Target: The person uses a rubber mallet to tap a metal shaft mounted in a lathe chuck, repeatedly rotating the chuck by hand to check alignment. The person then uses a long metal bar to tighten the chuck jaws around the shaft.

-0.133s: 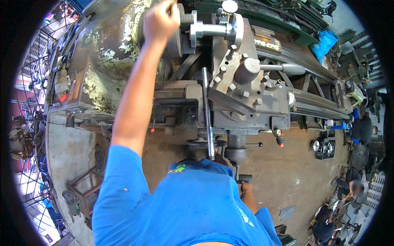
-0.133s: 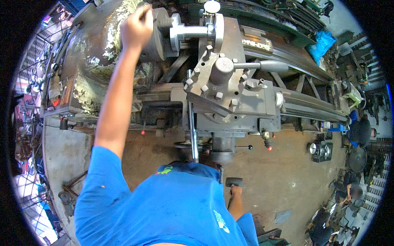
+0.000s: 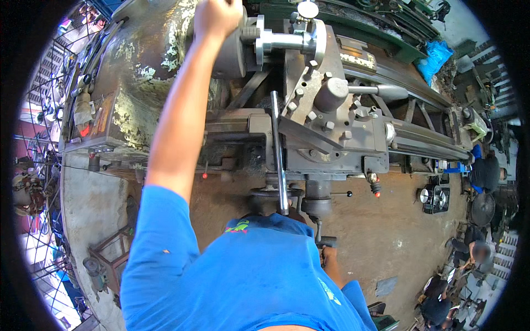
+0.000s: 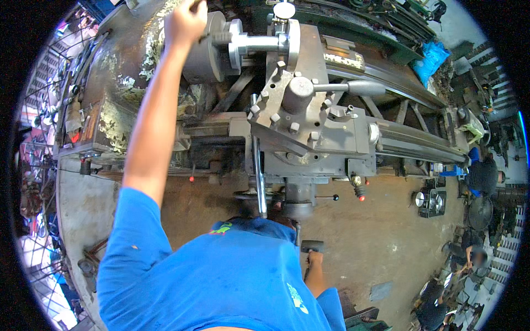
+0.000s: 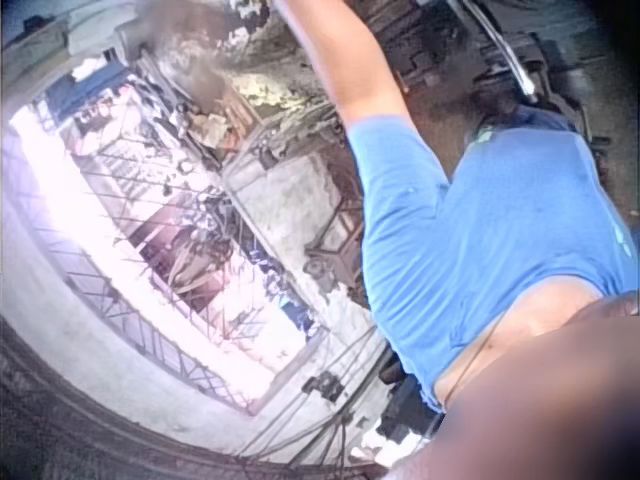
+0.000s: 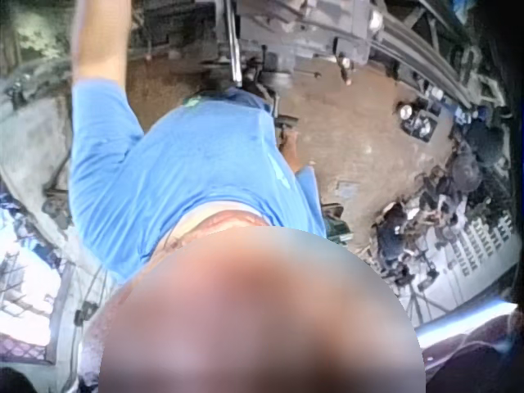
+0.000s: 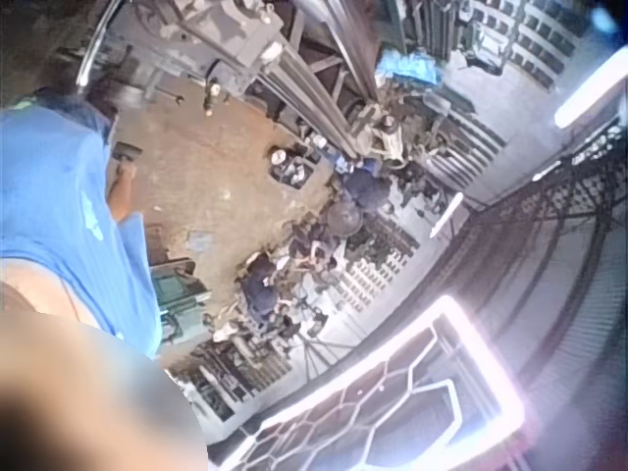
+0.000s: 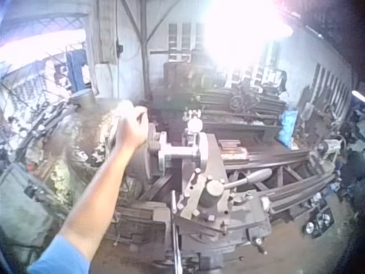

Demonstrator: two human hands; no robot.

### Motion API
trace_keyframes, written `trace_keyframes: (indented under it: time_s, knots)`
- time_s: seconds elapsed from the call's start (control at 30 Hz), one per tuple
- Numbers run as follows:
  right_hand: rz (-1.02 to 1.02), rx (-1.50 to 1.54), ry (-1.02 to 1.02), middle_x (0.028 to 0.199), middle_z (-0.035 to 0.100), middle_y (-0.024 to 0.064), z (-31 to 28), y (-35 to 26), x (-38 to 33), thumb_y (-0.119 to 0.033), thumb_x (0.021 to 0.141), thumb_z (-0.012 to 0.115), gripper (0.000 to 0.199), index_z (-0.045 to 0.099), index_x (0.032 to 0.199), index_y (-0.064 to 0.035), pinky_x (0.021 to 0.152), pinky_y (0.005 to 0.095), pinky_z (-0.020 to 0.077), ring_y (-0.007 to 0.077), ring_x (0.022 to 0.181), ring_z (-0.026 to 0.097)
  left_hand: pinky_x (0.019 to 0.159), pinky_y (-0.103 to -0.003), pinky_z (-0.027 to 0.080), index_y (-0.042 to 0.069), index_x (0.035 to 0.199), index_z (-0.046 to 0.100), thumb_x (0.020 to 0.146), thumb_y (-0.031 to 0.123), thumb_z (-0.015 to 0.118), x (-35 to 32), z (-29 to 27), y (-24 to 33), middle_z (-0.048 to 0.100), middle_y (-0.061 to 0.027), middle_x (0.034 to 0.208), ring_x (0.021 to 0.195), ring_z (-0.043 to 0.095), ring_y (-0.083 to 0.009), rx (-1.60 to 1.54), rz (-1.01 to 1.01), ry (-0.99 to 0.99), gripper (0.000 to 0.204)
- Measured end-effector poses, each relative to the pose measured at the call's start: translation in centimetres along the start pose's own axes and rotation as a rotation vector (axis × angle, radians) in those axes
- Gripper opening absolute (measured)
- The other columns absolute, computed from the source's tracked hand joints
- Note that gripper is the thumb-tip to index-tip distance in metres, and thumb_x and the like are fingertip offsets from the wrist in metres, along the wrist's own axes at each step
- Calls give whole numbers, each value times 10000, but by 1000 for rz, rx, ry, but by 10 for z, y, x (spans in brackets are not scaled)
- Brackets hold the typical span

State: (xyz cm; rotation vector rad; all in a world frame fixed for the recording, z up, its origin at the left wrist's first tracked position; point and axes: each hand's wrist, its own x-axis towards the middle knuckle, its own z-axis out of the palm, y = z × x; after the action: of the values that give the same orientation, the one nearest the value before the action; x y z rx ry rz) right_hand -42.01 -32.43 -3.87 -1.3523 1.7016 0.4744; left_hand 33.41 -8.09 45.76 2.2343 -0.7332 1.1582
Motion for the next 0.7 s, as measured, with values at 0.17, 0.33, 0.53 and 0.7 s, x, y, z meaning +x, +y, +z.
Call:
trace_keyframes:
  time_s: [0.17, 0.33, 0.53, 0.7]
  knots:
    - [-543, -241, 431, 590, 575, 129, 52, 90, 11, -151, 956, 675, 229, 607, 796, -2, 433, 420, 451, 259, 460, 571, 940, -439, 535, 92, 1182, 707, 936, 269, 580, 82, 55, -27, 687, -178, 1197, 1090, 677, -323, 119, -171, -382, 328]
    - [-109, -22, 49, 590, 575, 130, 50, 89, -4, -153, 960, 673, 237, 605, 790, -2, 432, 421, 449, 261, 462, 572, 1080, -491, 443, 25, 1253, 672, 969, 204, 510, -6, 51, -10, 690, -197, 1231, 1193, 631, -357, 213, -85, -333, 372]
    - [10, 130, 3, 591, 576, 130, 34, 41, -34, -156, 964, 670, 247, 601, 784, -2, 430, 422, 447, 265, 463, 573, 1165, -542, 338, 31, 1454, 522, 946, 95, 498, -185, 31, 27, 527, -177, 1490, 1400, 471, -361, 177, -57, 13, 513]
    - [65, 239, -14, 591, 576, 131, 23, 29, -32, -158, 967, 668, 255, 598, 779, -2, 428, 422, 445, 267, 464, 573, 1194, -523, 297, 5, 1383, 582, 912, 109, 545, -284, 14, 43, 599, -181, 1406, 1362, 517, -336, 134, -249, -451, 483]
